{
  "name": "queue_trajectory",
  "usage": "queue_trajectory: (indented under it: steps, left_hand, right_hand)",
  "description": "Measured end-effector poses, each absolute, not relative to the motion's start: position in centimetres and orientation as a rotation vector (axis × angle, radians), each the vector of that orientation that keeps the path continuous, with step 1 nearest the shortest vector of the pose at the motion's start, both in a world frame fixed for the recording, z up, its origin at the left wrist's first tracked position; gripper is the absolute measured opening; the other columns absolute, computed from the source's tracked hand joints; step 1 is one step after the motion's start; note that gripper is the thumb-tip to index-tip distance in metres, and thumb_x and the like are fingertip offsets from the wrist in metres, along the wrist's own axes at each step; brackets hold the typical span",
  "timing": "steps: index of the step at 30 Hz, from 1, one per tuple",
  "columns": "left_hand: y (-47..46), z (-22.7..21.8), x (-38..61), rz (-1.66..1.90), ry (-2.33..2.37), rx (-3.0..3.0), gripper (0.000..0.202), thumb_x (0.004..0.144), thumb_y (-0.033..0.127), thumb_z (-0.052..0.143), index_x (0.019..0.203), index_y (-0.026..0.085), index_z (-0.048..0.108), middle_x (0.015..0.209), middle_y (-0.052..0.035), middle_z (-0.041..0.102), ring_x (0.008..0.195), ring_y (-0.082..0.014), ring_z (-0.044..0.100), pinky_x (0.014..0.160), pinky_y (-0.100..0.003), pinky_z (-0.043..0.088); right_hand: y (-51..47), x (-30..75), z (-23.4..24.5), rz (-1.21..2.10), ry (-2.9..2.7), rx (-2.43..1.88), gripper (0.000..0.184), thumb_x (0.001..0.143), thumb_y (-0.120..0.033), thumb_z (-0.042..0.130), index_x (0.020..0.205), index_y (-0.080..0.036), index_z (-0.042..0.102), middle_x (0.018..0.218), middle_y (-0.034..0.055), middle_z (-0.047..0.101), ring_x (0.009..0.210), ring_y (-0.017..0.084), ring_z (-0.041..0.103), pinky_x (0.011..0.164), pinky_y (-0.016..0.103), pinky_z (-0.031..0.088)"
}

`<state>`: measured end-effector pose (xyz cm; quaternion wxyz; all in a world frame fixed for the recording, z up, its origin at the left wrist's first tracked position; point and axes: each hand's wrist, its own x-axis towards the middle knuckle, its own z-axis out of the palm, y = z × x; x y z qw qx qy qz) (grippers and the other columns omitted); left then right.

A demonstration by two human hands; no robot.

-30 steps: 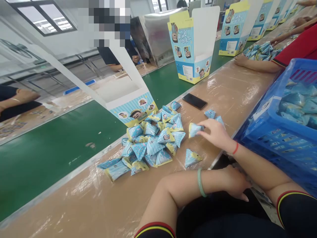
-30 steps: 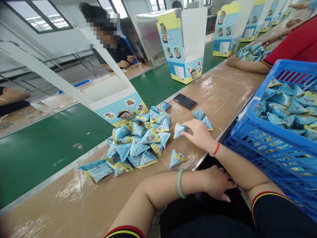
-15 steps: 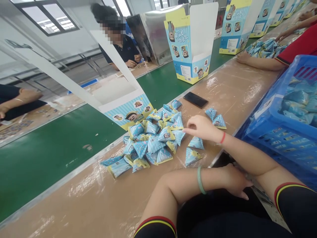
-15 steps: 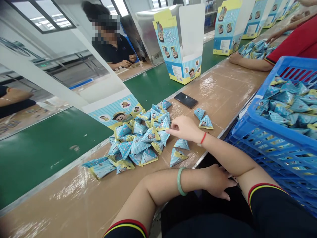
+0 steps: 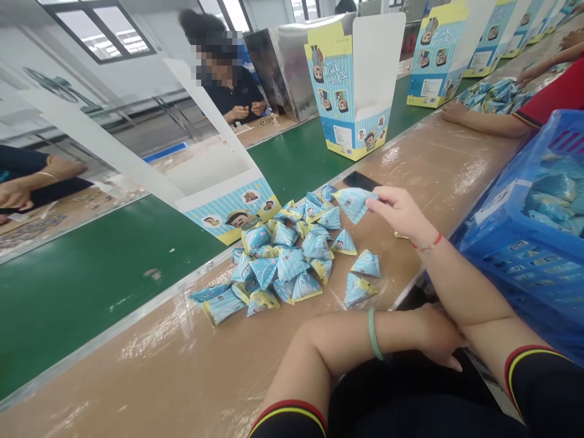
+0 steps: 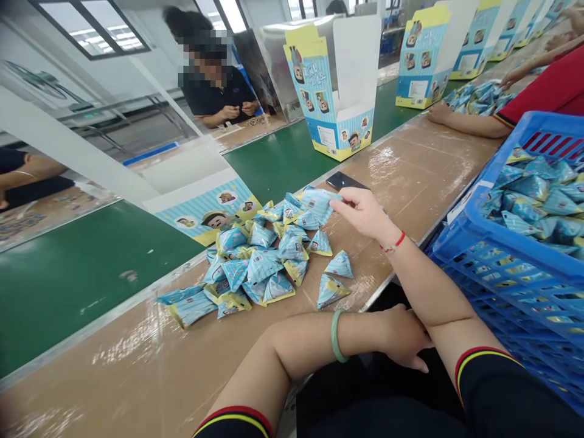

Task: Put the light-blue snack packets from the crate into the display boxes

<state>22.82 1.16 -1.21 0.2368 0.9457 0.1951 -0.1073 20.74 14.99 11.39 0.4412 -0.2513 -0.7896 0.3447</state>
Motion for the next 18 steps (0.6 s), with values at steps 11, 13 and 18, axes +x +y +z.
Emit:
queue_trajectory:
  steps: [11, 13, 18]
  left_hand:
    - [1.3, -1.1, 22.9, -0.324, 0.589, 2.566, 0.065, 0.092, 0.058, 0.049, 0.142, 0.018, 0.054, 0.141, -0.0153, 0.057, 0.125, -0.0354, 0.057, 0.094, -0.050, 0.052]
    - [1.3, -1.0, 23.0, -0.324, 0.594, 2.573, 0.064, 0.092, 0.058, 0.049, 0.141, 0.018, 0.054, 0.139, -0.0151, 0.058, 0.123, -0.0355, 0.058, 0.091, -0.049, 0.053]
    - [1.3, -1.2, 23.0, -0.331, 0.595, 2.565, 0.065, 0.092, 0.059, 0.048, 0.142, 0.019, 0.054, 0.139, -0.0143, 0.058, 0.122, -0.0360, 0.059, 0.088, -0.049, 0.054]
  right_hand:
    - [16.1, 21.6, 7.7, 0.211, -2.292, -0.824, 0.035, 0.092, -0.029, 0.047, 0.061, -0.024, 0.032, 0.063, 0.0026, 0.048, 0.066, 0.018, 0.044, 0.064, 0.032, 0.031]
    - [16.4, 21.5, 6.8, 0.182, -2.358, -0.917, 0.033, 0.092, -0.027, 0.048, 0.060, -0.023, 0.038, 0.066, 0.0043, 0.053, 0.068, 0.019, 0.048, 0.065, 0.032, 0.031]
    - [16.6, 21.3, 5.5, 0.109, -2.553, -1.046, 0.028, 0.094, -0.027, 0.054, 0.068, -0.019, 0.058, 0.076, 0.0078, 0.065, 0.077, 0.022, 0.056, 0.069, 0.033, 0.032]
